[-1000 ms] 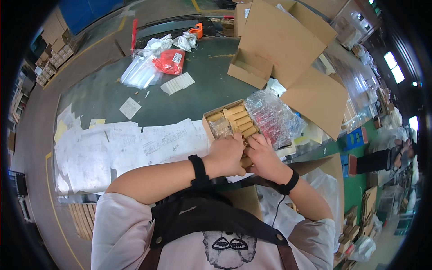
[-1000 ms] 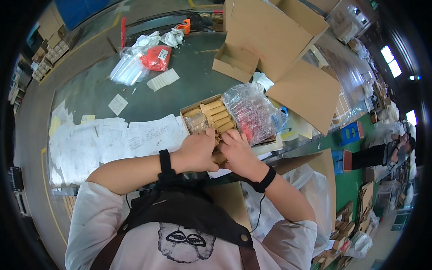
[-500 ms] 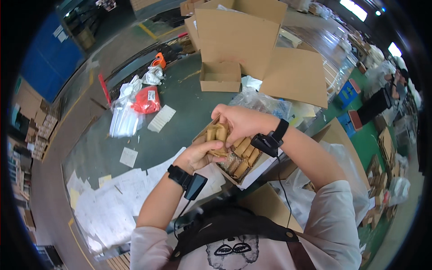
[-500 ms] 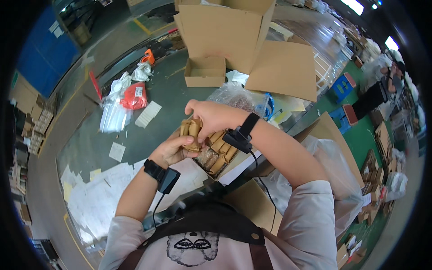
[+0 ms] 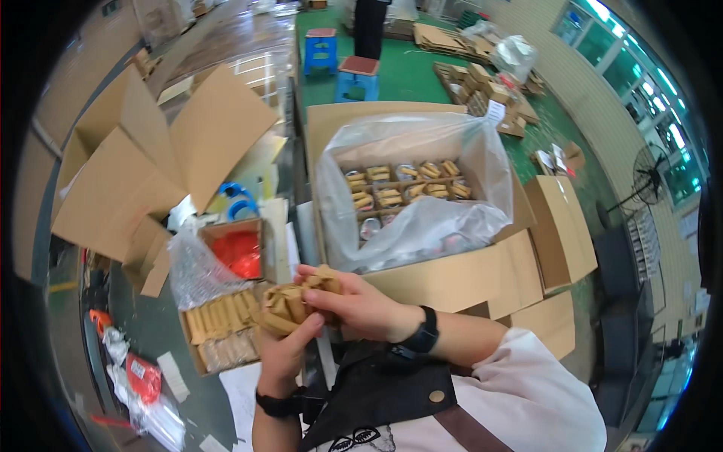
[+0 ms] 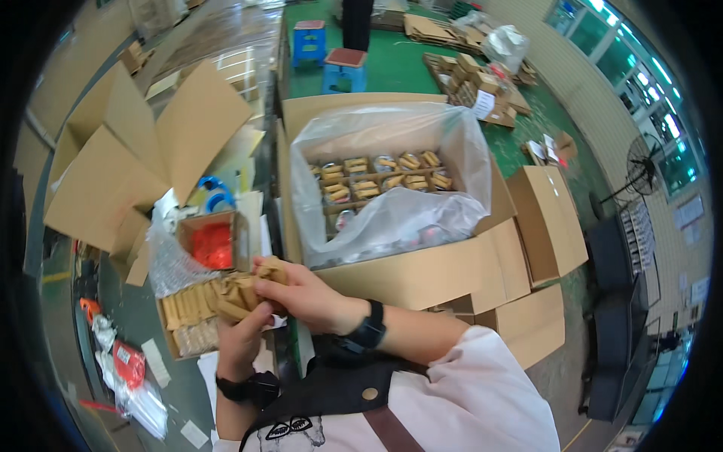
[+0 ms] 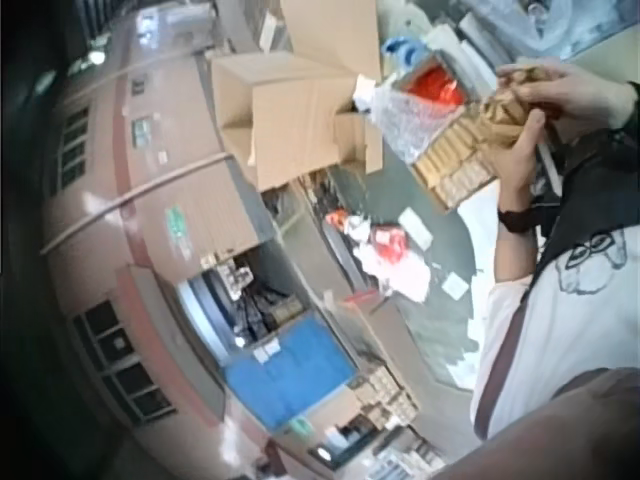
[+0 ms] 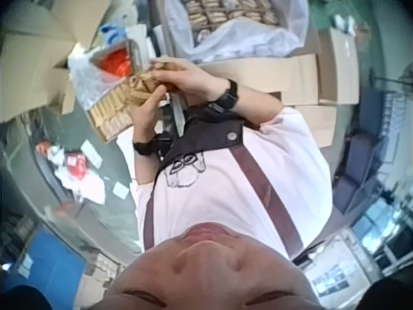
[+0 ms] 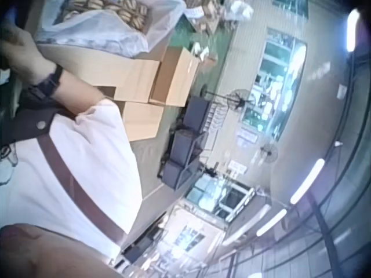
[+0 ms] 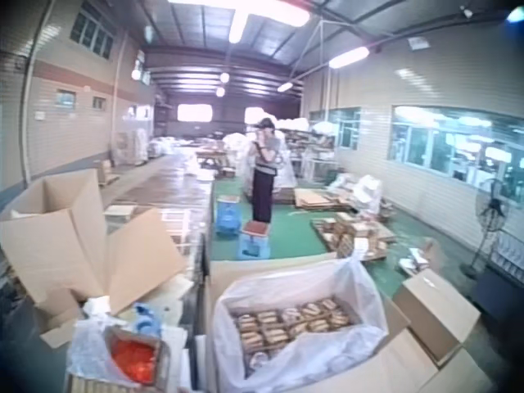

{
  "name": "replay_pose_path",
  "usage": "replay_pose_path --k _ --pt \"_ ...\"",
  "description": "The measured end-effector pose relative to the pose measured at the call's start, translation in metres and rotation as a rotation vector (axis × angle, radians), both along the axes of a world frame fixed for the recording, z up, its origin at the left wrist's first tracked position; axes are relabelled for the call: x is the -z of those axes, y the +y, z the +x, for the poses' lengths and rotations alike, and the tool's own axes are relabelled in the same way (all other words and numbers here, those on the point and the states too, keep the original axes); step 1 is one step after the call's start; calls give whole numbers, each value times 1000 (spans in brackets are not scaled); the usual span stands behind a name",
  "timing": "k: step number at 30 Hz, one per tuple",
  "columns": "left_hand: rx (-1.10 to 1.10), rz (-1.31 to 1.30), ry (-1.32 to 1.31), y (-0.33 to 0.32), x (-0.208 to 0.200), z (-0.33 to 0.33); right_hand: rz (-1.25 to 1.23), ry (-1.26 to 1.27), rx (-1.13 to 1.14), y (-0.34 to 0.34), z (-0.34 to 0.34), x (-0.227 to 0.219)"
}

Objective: The person unpacks a strapped cardboard box by removing plastic ties and opening the flaps. They then transfer small, individually wrapped items from the inner box into a larger shipping box lined with a plastic bag. Finally, the person closes the larger box and seals it with packing tape.

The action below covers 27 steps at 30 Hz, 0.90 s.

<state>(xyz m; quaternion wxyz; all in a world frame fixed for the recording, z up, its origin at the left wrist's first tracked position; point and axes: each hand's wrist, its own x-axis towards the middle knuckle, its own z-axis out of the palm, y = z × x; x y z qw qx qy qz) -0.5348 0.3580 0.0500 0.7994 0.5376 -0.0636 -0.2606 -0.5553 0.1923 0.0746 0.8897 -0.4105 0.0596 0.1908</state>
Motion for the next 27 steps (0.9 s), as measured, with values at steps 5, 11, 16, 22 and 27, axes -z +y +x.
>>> replay_pose_path --k 5,11,16,22,27 --pt "142 -162 372 -108 22 -6 -175 54 190 -92 -45 22" --pt "139 -28 134 -194 10 44 -1229 -199 542 -323 47 101" --pt "252 531 28 -291 83 126 -1739 -39 -746 -397 100 214" --pt "1050 751 397 -249 170 88 -579 3 -1431 -347 -104 197" --pt "1015 846 380 -218 114 64 -897 -83 -825 -389 -15 73"
